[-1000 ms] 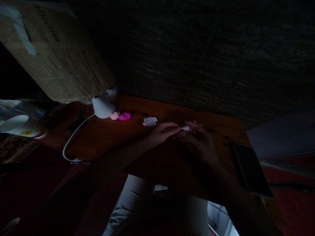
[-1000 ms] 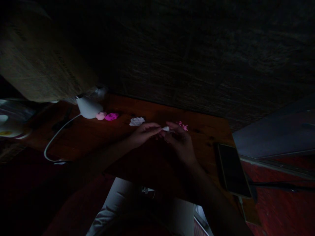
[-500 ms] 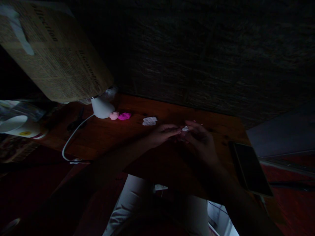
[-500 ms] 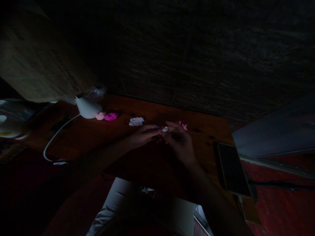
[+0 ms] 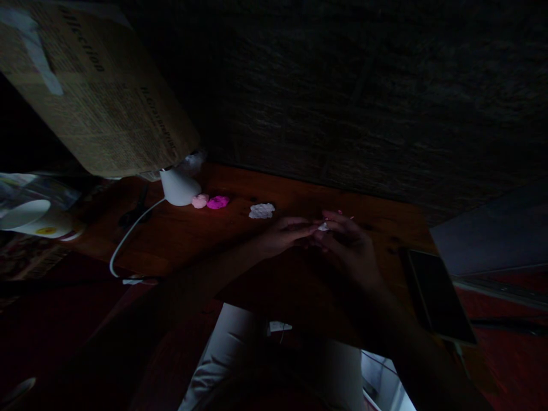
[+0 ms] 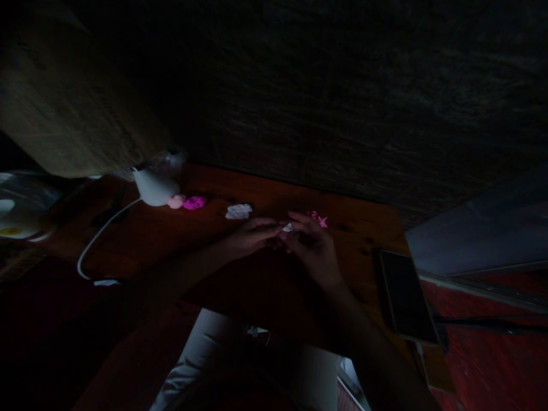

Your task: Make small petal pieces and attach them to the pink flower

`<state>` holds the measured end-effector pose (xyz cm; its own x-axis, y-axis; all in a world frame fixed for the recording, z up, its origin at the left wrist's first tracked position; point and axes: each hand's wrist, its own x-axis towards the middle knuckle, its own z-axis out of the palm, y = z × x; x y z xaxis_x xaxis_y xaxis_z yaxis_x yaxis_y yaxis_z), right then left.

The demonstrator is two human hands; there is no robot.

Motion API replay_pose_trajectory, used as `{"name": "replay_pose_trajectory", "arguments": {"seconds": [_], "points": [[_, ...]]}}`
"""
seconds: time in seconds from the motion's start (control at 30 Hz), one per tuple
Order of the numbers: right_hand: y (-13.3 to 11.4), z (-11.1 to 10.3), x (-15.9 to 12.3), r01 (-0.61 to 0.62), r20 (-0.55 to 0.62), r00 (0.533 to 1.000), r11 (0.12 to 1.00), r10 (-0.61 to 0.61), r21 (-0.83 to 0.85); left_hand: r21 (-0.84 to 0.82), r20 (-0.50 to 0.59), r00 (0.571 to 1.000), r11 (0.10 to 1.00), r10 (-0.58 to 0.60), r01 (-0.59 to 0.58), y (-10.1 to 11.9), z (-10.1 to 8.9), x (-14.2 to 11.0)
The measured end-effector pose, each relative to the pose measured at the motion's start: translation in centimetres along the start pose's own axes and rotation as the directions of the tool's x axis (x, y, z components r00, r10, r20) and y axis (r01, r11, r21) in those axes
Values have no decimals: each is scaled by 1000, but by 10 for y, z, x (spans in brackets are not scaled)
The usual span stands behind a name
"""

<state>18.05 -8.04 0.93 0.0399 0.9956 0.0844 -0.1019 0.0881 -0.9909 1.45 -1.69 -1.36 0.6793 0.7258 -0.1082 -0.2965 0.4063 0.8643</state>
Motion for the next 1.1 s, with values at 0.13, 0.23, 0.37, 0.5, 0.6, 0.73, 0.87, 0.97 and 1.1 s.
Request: {"name": "replay_pose_trajectory", "arguments": {"seconds": [0.13,0.23,0.37,0.5,0.6,0.73,0.87,0.97,1.1], "points": [[0,0,-1,6,4,1000,1000,-6,11,13,-1,1000,1000,15,-15,1,2,-1],[1,0,-1,16,2,1000,1000,-16,-8,39,11,1000,999,24,-24,3,3,-2],[3,0,-2,27,5,1000,999,-27,-31,53,6,1000,998,29,-29,3,3,-2],[3,-1,-2,24,8,1000,999,-24,-42,35,-9,999,999,34,-33,1,2,-2],[2,-1,-2,22,9,1000,998,-22,-55,29,4,1000,999,30,-31,0,0,-1],[6,0,-2,26,12,1000,999,-26,-32,21,33,999,999,26,-26,-1,-1,0],[7,1,0,52,7,999,995,-52,-80,29,-15,1000,999,18,-18,0,0,0],[-7,-12,-6,123,16,992,950,-124,-287,18,-62,998,1000,18,-17,0,-1,2],[-31,-68,-36,56,-51,990,692,-133,-720,-5,-109,994,1000,11,-11,2,-4,4]]}}
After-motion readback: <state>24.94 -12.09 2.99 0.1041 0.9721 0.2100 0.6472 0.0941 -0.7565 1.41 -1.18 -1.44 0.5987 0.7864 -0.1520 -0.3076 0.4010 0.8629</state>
